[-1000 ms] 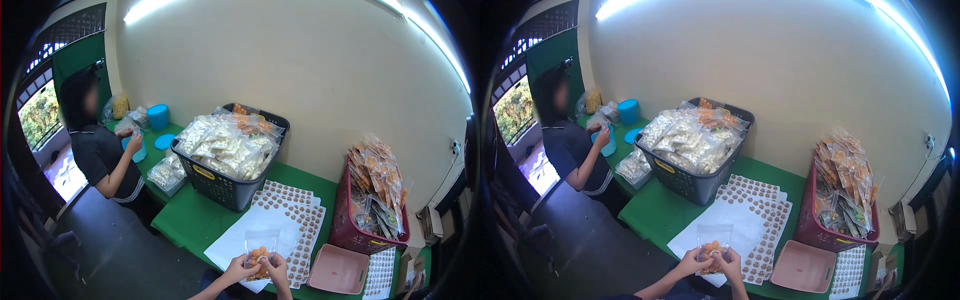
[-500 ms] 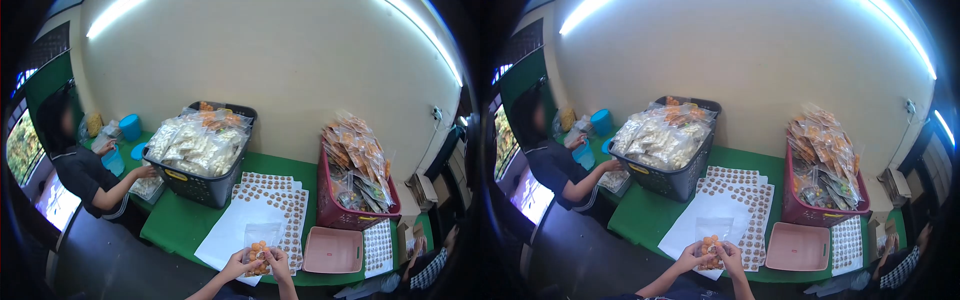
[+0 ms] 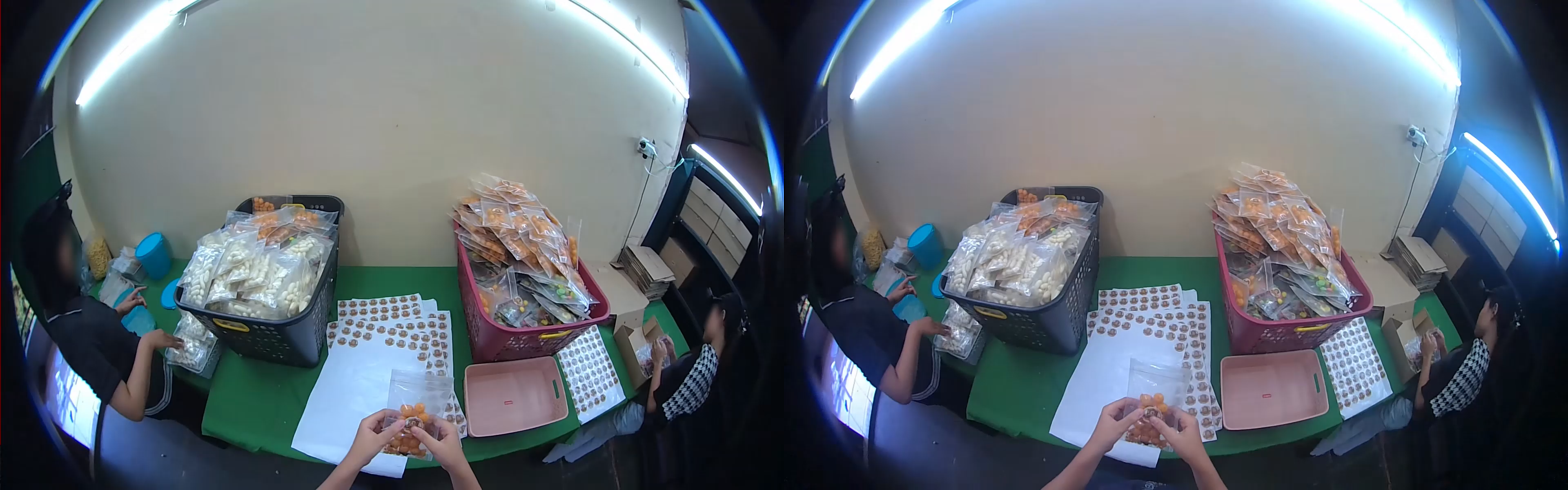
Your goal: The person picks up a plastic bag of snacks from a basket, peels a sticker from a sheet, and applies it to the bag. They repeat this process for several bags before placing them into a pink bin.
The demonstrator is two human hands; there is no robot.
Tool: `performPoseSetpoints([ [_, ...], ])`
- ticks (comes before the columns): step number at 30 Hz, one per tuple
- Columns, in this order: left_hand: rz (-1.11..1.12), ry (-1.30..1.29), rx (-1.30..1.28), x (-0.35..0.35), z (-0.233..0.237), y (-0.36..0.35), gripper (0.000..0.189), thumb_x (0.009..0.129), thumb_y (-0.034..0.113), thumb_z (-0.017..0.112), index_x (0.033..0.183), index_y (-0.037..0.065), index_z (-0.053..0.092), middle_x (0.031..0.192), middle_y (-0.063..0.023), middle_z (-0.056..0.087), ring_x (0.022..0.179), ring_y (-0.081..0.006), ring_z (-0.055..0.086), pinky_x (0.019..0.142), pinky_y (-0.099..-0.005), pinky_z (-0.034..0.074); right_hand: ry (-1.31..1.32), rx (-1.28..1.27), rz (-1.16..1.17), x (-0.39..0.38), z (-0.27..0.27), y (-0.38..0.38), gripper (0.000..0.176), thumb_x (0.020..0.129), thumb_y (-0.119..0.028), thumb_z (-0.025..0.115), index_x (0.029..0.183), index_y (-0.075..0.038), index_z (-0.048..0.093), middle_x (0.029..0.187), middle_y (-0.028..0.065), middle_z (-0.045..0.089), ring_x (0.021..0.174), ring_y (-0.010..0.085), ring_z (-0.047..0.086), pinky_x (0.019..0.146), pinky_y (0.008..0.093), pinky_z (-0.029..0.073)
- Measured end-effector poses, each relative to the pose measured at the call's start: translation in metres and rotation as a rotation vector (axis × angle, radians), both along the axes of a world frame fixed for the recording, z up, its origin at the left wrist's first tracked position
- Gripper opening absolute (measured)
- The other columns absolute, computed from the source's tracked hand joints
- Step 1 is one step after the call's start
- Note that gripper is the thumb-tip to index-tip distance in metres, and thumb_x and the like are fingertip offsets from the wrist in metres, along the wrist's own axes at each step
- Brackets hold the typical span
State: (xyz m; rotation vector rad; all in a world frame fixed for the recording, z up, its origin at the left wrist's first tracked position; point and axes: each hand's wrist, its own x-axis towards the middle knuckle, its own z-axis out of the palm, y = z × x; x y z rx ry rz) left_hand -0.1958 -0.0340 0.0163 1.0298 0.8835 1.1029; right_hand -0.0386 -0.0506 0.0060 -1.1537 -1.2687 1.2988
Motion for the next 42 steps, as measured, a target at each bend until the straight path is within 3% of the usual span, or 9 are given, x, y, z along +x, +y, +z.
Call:
performPoseSetpoints([
  [2, -0.02, 0.042, 0.035, -0.01, -0.001, 0.003, 0.022, 0.078, 0.012, 0.061, 0.093, -0.003, 0.056, 0.082, -0.0036, 0.059, 0.071, -0.0056, 0.053, 0.064, -0.0176, 0.043, -0.176, 0.012, 0.026, -0.004, -0.006, 0.003, 0.024, 0.076, -0.016, 0.063, 0.092, 0.001, 0.056, 0.074, 0.0002, 0.057, 0.067, 0.0053, 0.051, 0.06, 0.0178, 0.04],
  [6, 0.167, 0.109, -0.011, -0.026, 0.004, -0.006, 0.016, 0.076, 0.01, 0.062, 0.086, -0.002, 0.059, 0.076, -0.0028, 0.058, 0.07, -0.0071, 0.053, 0.063, -0.0194, 0.042, 0.0, 0.007, 0.082, -0.03, -0.006, 0.009, 0.024, 0.076, -0.019, 0.063, 0.09, 0.0, 0.057, 0.073, -0.0001, 0.056, 0.068, 0.0055, 0.051, 0.061, 0.0181, 0.04],
  [18, 0.165, 0.025, -0.002, -0.05, -0.011, -0.006, 0.019, 0.077, 0.012, 0.062, 0.088, -0.003, 0.057, 0.08, -0.0036, 0.059, 0.071, -0.0064, 0.053, 0.061, -0.0183, 0.043, 0.24, -0.038, -0.001, -0.07, -0.012, 0.016, 0.024, 0.081, -0.02, 0.058, 0.091, 0.001, 0.056, 0.075, 0.0008, 0.057, 0.07, 0.0065, 0.051, 0.061, 0.02, 0.041],
  [26, 0.201, 0.048, 0.033, -0.073, -0.008, 0.01, 0.018, 0.081, 0.01, 0.056, 0.093, -0.003, 0.057, 0.088, -0.0078, 0.059, 0.082, -0.0115, 0.055, 0.073, -0.0228, 0.044, -0.105, -0.007, 0.1, -0.079, 0.01, 0.028, 0.025, 0.079, -0.023, 0.06, 0.089, 0.0, 0.058, 0.077, 0.0028, 0.059, 0.071, 0.0066, 0.052, 0.065, 0.0207, 0.042],
  [30, 0.31, -0.044, 0.063, -0.098, 0.007, 0.031, 0.018, 0.082, 0.011, 0.053, 0.09, -0.004, 0.058, 0.083, -0.0085, 0.06, 0.076, -0.0125, 0.056, 0.068, -0.0231, 0.045, -0.181, -0.11, 0.267, -0.098, 0.02, 0.042, 0.026, 0.079, -0.024, 0.059, 0.089, 0.0, 0.057, 0.077, 0.0022, 0.059, 0.07, 0.0079, 0.053, 0.067, 0.0223, 0.043],
  [34, 0.241, 0.197, 0.239, -0.131, 0.016, 0.045, 0.015, 0.081, 0.011, 0.054, 0.085, -0.002, 0.06, 0.08, -0.0077, 0.061, 0.072, -0.011, 0.057, 0.062, -0.0204, 0.044, 0.209, 0.015, 0.206, -0.13, 0.041, 0.067, 0.019, 0.08, -0.016, 0.058, 0.091, -0.001, 0.057, 0.081, 0.0032, 0.058, 0.075, 0.0093, 0.053, 0.07, 0.0235, 0.043],
  [38, 0.238, 0.009, 0.197, -0.136, 0.021, 0.049, 0.011, 0.08, 0.008, 0.055, 0.085, -0.001, 0.059, 0.077, -0.0056, 0.061, 0.068, -0.0102, 0.057, 0.061, -0.0229, 0.046, 0.116, 0.092, 0.095, -0.147, 0.053, 0.08, 0.014, 0.079, -0.011, 0.057, 0.088, 0.0, 0.058, 0.075, 0.002, 0.057, 0.068, 0.0076, 0.053, 0.064, 0.0215, 0.043],
  [41, 0.211, 0.111, 0.19, -0.152, 0.019, 0.058, 0.012, 0.08, 0.008, 0.055, 0.086, -0.001, 0.057, 0.078, -0.0056, 0.061, 0.07, -0.0105, 0.057, 0.063, -0.0231, 0.046, 0.211, 0.07, 0.168, -0.157, 0.048, 0.089, 0.012, 0.079, -0.01, 0.057, 0.085, 0.0, 0.058, 0.073, 0.0009, 0.056, 0.062, 0.0056, 0.051, 0.058, 0.02, 0.041],
  [42, 0.229, 0.085, 0.244, -0.156, 0.023, 0.06, 0.012, 0.08, 0.007, 0.055, 0.087, -0.002, 0.057, 0.079, -0.0061, 0.061, 0.071, -0.0108, 0.057, 0.064, -0.0231, 0.045, 0.166, 0.059, 0.154, -0.16, 0.053, 0.091, 0.009, 0.077, -0.007, 0.058, 0.082, 0.001, 0.058, 0.076, 0.0019, 0.057, 0.07, 0.0061, 0.051, 0.063, 0.0192, 0.041],
])
